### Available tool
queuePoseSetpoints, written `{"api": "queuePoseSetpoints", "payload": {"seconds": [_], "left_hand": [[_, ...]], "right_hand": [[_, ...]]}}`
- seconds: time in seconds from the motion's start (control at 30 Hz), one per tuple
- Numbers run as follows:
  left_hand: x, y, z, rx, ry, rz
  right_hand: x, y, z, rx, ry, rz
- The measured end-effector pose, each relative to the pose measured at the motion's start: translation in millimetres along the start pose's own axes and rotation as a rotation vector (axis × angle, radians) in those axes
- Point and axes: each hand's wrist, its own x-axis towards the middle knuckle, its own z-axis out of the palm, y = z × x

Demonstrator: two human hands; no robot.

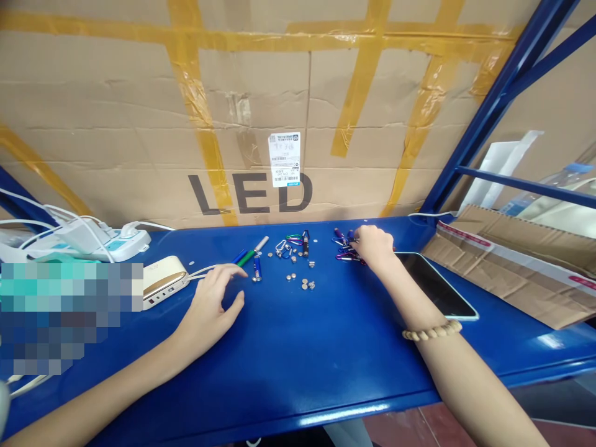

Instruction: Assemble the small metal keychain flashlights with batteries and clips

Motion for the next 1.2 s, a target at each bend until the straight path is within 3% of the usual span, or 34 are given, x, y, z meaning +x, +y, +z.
{"api": "queuePoseSetpoints", "payload": {"seconds": [0.1, 0.2, 0.27, 0.37, 0.47, 0.57, 0.67, 0.93, 1.07, 1.2], "left_hand": [[7, -13, -3.1, 0.134, 0.062, 0.049], [11, -24, -1.3, 0.247, 0.002, 0.073], [11, -28, 1.6, 0.282, -0.077, 0.113], [12, -30, 5.4, 0.272, -0.138, 0.192], [12, -28, 7.2, 0.221, -0.123, 0.237], [11, -26, 8.6, 0.185, -0.105, 0.254], [11, -25, 10.8, 0.167, -0.095, 0.246], [10, -21, 11.9, 0.104, -0.07, 0.218], [10, -20, 10.6, 0.079, -0.072, 0.256], [10, -20, 10.8, -0.045, -0.023, 0.279]], "right_hand": [[-1, -20, -7, 0.031, 0.039, -0.069], [-7, -55, -16, 0.125, 0.047, -0.189], [-17, -81, -21, 0.316, -0.002, -0.319], [-35, -112, -25, 0.413, -0.165, -0.581], [-51, -128, -24, 0.416, -0.294, -0.672], [-57, -134, -16, 0.389, -0.32, -0.723], [-56, -134, -7, 0.396, -0.243, -0.726], [-45, -124, -2, 0.452, -0.084, -0.59], [-53, -131, -12, 0.669, 0.031, -0.606], [-61, -141, -21, 0.899, -0.032, -0.671]]}}
